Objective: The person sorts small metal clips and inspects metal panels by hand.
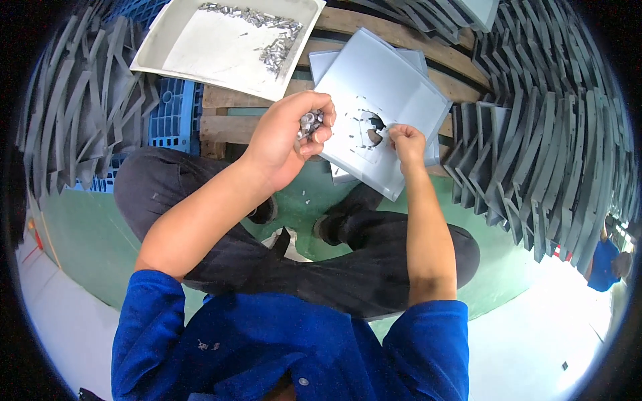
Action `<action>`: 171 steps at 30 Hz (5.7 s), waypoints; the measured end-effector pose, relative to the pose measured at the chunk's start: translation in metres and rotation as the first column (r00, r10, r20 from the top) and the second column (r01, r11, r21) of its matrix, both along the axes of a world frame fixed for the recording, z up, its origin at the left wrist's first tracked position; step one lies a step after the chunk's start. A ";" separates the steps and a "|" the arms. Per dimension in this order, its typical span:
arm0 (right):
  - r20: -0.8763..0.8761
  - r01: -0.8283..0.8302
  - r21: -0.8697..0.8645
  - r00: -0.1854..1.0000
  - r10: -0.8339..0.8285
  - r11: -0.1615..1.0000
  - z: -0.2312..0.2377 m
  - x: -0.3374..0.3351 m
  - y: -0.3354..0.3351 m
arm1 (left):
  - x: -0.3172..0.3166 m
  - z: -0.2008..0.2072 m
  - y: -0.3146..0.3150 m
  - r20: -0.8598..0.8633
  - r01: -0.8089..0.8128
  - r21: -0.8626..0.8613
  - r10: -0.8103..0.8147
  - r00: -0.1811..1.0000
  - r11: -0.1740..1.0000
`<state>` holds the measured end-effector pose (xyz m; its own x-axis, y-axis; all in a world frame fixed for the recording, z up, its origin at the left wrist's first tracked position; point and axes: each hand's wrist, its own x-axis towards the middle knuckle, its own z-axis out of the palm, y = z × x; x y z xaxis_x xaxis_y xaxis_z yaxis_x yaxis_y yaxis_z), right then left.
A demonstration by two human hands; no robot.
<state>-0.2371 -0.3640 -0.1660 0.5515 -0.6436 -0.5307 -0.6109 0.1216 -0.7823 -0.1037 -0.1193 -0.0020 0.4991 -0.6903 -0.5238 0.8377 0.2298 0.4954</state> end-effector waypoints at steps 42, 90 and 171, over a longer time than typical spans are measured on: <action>-0.130 -0.237 -0.289 0.970 0.207 0.928 -0.015 -0.003 0.012 | 0.001 -0.005 -0.007 0.034 0.073 0.004 -0.073 0.997 0.997; -0.107 -0.167 -0.300 0.984 0.141 0.939 -0.009 0.006 -0.008 | 0.001 -0.004 -0.011 0.055 0.086 -0.001 -0.086 0.995 0.996; 0.127 -0.422 -0.754 0.658 0.742 0.504 0.204 0.027 0.100 | -0.018 0.009 -0.015 -0.253 0.045 -0.386 -0.153 0.955 0.921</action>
